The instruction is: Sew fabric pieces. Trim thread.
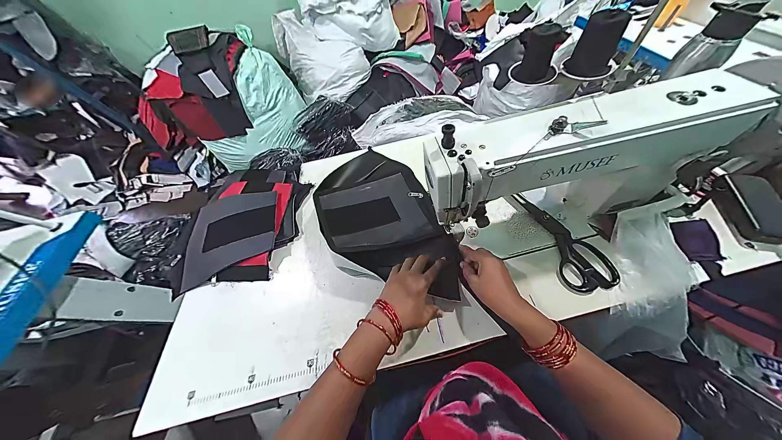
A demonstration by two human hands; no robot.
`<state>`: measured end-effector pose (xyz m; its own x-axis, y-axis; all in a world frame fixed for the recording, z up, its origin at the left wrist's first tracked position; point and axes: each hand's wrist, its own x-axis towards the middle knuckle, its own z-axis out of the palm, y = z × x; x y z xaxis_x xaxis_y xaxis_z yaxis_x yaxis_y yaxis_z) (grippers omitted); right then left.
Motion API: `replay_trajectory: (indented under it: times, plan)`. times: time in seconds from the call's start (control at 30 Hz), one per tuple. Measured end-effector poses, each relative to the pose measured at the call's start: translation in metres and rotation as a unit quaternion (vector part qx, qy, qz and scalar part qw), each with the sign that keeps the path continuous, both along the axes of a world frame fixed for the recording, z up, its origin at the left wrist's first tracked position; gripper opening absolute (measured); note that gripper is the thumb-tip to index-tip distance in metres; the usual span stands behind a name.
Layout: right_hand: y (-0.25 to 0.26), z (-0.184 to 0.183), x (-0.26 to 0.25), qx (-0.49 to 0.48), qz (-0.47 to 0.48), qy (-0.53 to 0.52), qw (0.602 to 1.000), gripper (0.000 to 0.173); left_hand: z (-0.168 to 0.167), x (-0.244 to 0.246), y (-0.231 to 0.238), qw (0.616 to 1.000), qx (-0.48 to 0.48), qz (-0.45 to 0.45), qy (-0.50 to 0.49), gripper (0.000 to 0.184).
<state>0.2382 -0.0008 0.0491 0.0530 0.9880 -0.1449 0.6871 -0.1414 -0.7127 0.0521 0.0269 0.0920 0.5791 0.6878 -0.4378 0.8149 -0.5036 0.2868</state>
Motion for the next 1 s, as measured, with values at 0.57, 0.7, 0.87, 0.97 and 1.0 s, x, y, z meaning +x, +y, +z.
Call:
replay_trajectory:
  times: [0.57,0.7,0.87,0.97,1.0]
  plan:
    - [-0.008,-0.002,0.005,-0.03,0.002,0.069,0.997,0.041,-0.023,0.013,0.02,0.98,-0.026,0.075,-0.185,0.044]
    - [-0.007,-0.002,0.006,-0.036,0.011,0.071,0.997,0.041,-0.027,0.012,0.015,0.976,-0.021,0.076,-0.202,0.043]
    - [-0.007,0.004,0.005,-0.043,0.037,0.029,0.998,0.042,-0.031,0.01,0.01,0.984,0.014,0.036,-0.174,0.045]
    - [-0.008,0.016,-0.001,-0.08,0.063,-0.039,0.994,0.044,-0.032,0.009,0.009,0.986,0.03,0.004,-0.162,0.048]
    - [-0.007,0.019,-0.003,-0.092,0.073,-0.06,0.991,0.045,-0.034,0.007,0.009,0.985,0.036,-0.007,-0.167,0.049]
